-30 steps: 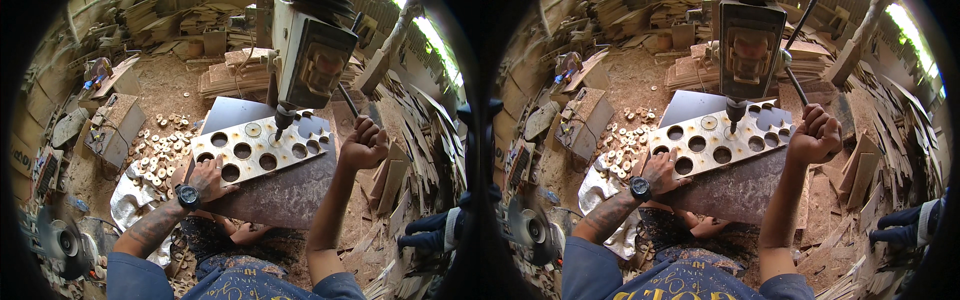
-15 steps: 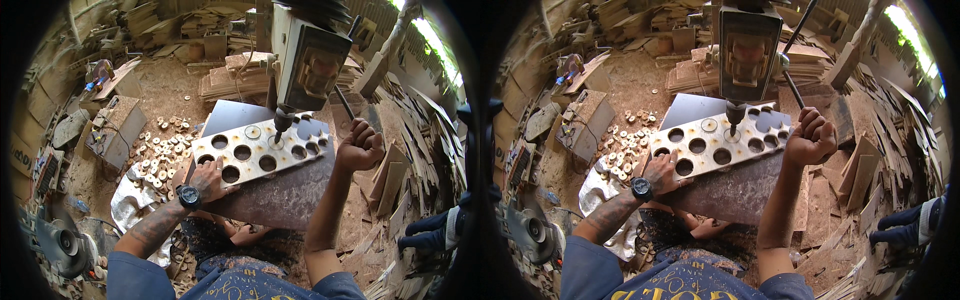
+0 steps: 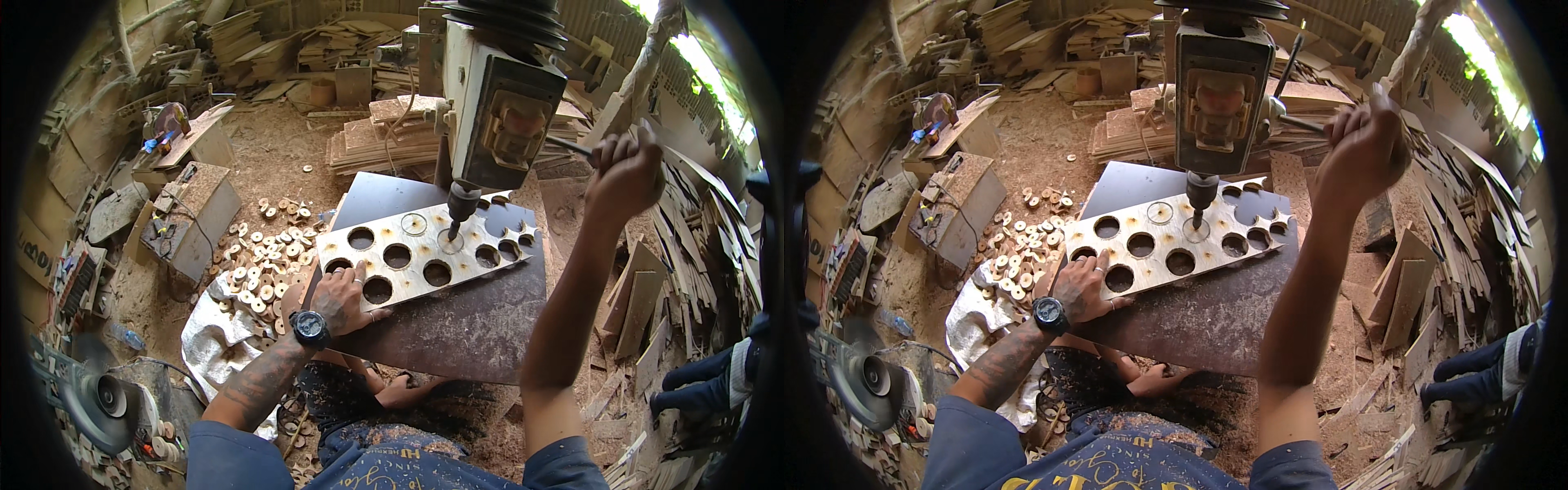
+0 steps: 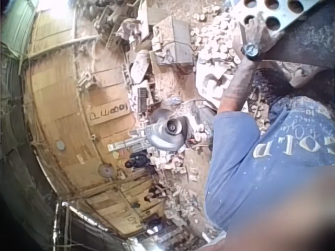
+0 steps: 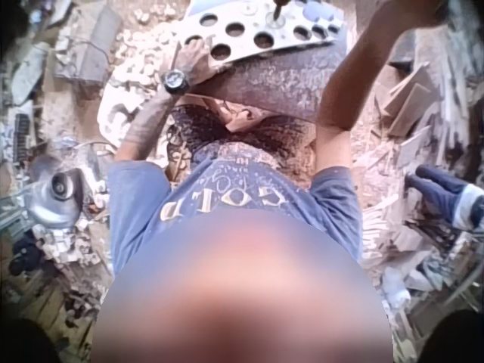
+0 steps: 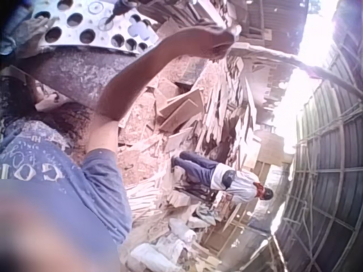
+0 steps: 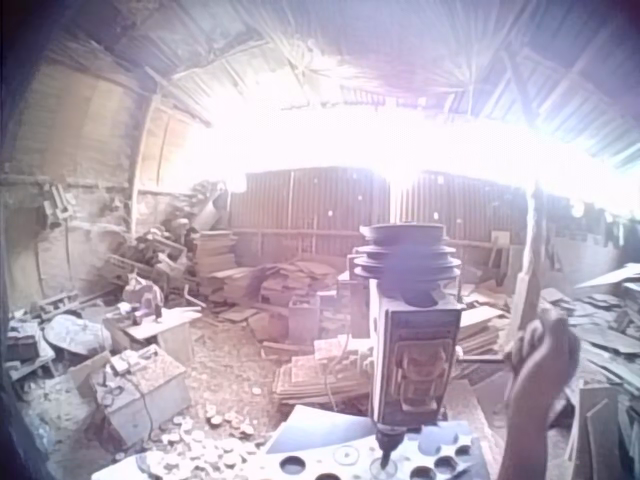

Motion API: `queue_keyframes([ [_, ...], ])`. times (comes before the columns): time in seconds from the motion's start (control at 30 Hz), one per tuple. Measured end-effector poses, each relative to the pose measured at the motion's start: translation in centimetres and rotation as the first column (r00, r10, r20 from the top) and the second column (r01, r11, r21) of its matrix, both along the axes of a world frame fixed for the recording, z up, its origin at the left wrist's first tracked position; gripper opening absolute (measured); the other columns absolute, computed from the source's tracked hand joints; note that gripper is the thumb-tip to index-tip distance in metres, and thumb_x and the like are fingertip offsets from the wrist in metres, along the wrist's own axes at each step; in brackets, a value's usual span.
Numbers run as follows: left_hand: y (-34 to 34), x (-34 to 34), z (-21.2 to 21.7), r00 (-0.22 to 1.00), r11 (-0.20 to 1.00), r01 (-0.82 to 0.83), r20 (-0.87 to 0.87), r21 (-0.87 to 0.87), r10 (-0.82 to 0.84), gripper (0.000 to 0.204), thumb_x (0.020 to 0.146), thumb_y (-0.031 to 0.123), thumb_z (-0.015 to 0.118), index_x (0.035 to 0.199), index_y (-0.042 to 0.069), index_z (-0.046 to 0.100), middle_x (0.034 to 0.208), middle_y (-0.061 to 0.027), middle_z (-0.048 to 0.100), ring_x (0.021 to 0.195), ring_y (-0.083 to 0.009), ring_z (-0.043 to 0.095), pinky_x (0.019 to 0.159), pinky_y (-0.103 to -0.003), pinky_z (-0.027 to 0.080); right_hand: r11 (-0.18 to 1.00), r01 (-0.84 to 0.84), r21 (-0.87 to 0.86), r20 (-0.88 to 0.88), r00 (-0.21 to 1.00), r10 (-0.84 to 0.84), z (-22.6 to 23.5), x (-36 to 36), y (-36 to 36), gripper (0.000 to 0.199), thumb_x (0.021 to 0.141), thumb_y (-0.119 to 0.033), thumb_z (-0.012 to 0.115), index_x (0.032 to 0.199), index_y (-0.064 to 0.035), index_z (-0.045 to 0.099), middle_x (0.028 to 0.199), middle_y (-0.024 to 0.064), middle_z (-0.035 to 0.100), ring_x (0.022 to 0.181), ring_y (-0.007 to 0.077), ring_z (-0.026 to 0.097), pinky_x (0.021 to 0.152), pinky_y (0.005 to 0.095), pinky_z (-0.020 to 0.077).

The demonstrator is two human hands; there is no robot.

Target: The person uses a drill press to cut multiple circular holes in a rectangular board. They hold the board with one hand and operate the drill press lever with the other, systematically drilling holes in a grid pattern. After completing the first board, they replace it with a second board and continue drilling holes.

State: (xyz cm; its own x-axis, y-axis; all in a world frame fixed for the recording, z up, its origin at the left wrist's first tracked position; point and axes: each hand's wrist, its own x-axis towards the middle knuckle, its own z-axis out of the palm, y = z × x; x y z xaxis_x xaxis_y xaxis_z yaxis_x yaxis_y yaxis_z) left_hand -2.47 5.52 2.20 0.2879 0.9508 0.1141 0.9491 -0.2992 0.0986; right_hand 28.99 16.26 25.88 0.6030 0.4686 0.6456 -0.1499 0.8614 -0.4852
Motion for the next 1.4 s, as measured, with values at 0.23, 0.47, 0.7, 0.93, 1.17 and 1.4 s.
queue_keyframes([
  [0.23,-0.4,-2.9,-0.7,0.991,0.995,-0.087,-0.104,-0.042,0.082,0.114,0.076,0.089,0.057,0.152,0.006,0.041,0.117,-0.019,0.062,0.112,-0.0352,0.062,0.102,-0.066,0.038,0.874,0.025,-0.486,0.283,0.95,0.13,10.8,2.3,13.4,0.03,0.091,-0.03,0.069,0.074,-0.0146,0.049,0.058,-0.0066,0.031,0.044,0.008,0.03,0.041,0.0271,0.0262],
  [0.47,-3.0,-25.0,0.1,0.963,0.982,0.005,-0.265,-0.187,-0.055,0.119,0.068,0.07,0.08,0.159,0.011,0.03,0.152,-0.0185,0.047,0.135,-0.0448,0.048,0.109,-0.048,0.047,0.879,0.047,-0.474,0.377,0.913,0.154,10.8,3.0,17.1,0.025,0.091,-0.038,0.067,0.085,-0.0141,0.061,0.059,-0.006,0.033,0.044,0.0055,0.029,0.039,0.0255,0.0265],
  [0.7,-6.8,-30.8,1.5,0.975,1.0,-0.004,-0.223,-0.002,0.004,0.11,0.061,0.06,0.089,0.154,0.02,0.045,0.113,-0.0092,0.063,0.11,-0.0306,0.057,0.098,-0.043,0.045,0.829,0.3,-0.471,0.446,0.892,-0.07,10.9,3.5,18.5,0.043,0.088,-0.048,0.07,0.104,-0.0085,0.069,0.087,0.0029,0.054,0.064,0.0098,0.047,0.048,0.0236,0.0389],
  [0.93,-3.9,-16.5,-0.5,0.982,0.98,0.18,-0.07,0.085,-0.174,0.094,0.065,0.07,0.082,0.144,0.025,0.058,0.106,-0.0076,0.062,0.105,-0.0285,0.06,0.104,-0.048,0.043,0.839,0.23,-0.492,0.456,0.89,0.023,11.2,4.5,19.2,0.041,0.085,-0.043,0.071,0.105,-0.0073,0.068,0.095,0.005,0.053,0.066,0.0132,0.048,0.048,0.0263,0.0414],
  [1.17,-3.7,-9.1,0.6,0.99,0.99,0.137,0.031,-0.016,-0.136,0.088,0.073,0.076,0.073,0.142,0.021,0.061,0.098,-0.0132,0.057,0.097,-0.0297,0.059,0.09,-0.043,0.049,0.839,0.234,-0.492,0.402,0.915,-0.02,11.1,4.3,18.3,0.036,0.084,-0.036,0.074,0.095,-0.0043,0.064,0.082,0.004,0.051,0.058,0.0127,0.047,0.045,0.0253,0.0392],
  [1.4,-3.9,-8.5,0.5,0.982,0.982,0.188,0.023,0.005,-0.188,0.084,0.074,0.066,0.079,0.141,0.02,0.062,0.105,-0.0189,0.057,0.105,-0.0359,0.057,0.091,-0.047,0.05,0.885,0.151,-0.441,0.354,0.935,0.017,10.7,3.1,15.1,0.023,0.089,-0.028,0.07,0.08,-0.0102,0.059,0.065,-0.0028,0.043,0.05,0.0082,0.042,0.041,0.027,0.0312],
])
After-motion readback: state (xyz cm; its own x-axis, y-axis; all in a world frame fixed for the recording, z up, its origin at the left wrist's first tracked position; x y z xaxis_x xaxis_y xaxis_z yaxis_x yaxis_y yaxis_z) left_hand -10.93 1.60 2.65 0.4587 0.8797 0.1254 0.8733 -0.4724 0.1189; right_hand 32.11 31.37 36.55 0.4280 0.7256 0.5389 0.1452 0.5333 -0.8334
